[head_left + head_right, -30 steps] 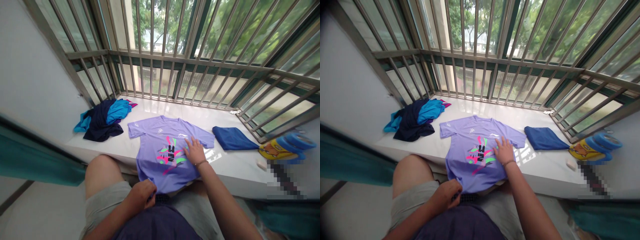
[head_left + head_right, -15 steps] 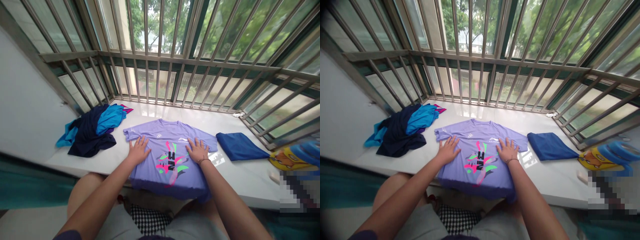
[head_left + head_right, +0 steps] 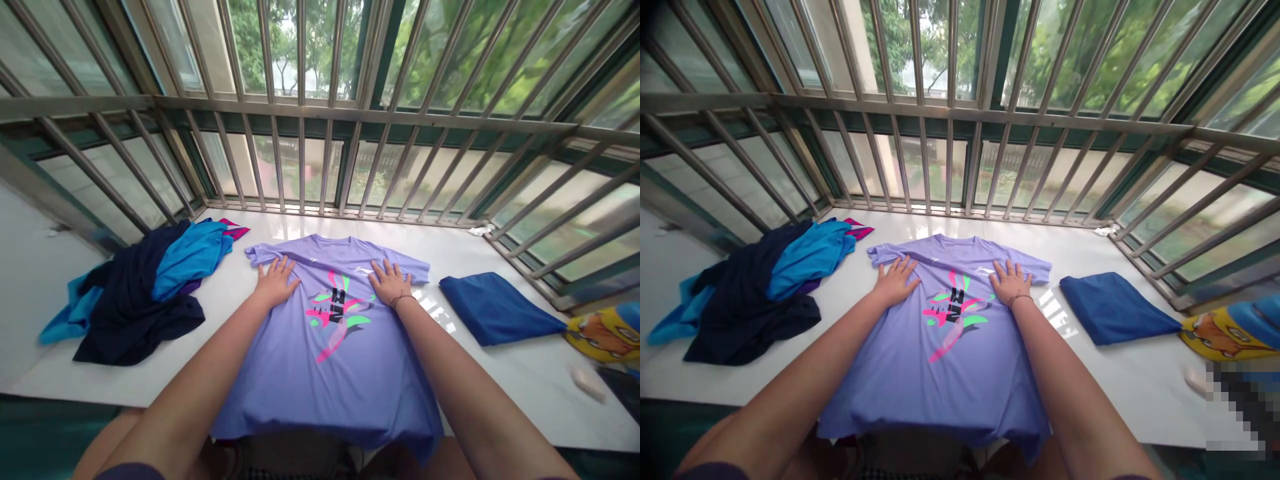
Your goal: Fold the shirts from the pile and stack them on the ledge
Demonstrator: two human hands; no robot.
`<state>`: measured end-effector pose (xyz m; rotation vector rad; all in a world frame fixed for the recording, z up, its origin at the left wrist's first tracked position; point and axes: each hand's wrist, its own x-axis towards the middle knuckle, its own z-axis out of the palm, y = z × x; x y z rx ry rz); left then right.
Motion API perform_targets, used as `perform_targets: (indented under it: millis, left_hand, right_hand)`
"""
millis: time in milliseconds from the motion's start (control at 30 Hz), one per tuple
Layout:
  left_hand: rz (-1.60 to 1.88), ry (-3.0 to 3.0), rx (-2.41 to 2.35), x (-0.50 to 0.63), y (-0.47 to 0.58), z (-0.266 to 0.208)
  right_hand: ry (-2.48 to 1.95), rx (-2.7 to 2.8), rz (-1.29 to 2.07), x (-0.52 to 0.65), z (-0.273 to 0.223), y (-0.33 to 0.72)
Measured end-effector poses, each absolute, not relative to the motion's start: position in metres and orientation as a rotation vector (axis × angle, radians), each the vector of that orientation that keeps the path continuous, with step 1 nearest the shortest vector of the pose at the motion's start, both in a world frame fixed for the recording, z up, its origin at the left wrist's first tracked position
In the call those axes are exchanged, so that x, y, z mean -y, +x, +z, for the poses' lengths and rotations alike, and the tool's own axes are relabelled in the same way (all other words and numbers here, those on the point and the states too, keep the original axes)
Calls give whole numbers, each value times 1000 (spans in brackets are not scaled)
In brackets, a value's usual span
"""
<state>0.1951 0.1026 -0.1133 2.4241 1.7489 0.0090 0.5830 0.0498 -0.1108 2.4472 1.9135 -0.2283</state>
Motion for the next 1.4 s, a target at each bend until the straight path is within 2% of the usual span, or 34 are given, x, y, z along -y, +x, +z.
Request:
perform_targets:
  millis: [367,500,667,833,1000,1167,1300,1400]
  left_hand:
    - [14,2401,-1789,-140,211,-115]
    - [8,2485,-1789,-127,210,-96]
    - [263,2589,-1737,-160,224,-62]
    - [50,2599,-1441,-219,251,-64]
    - [-61,2551,-1510,-257,268,-71]
    - [-146,2457,-1651,-269,287,-56]
    - [190,2570,-1736,-223,267,-43]
    - [452,2631,-1613,-148,216,-39]
  right_hand:
    - [2454,-1889,-172,-116,-115,600]
    - [2446,-1909,-182,-115,-111,602]
    - [2354,-2039,-68,-126,-90,604]
    - [2214,-2126,-129,-155,-82,591]
    - [2200,-2058,-200,-182,-90,584]
    - [2284,-1958,-163,-196,-81,572]
    - [2323,-2104,2,-159,-67,552]
    - [2153,-2521,-119,-81,-58,533]
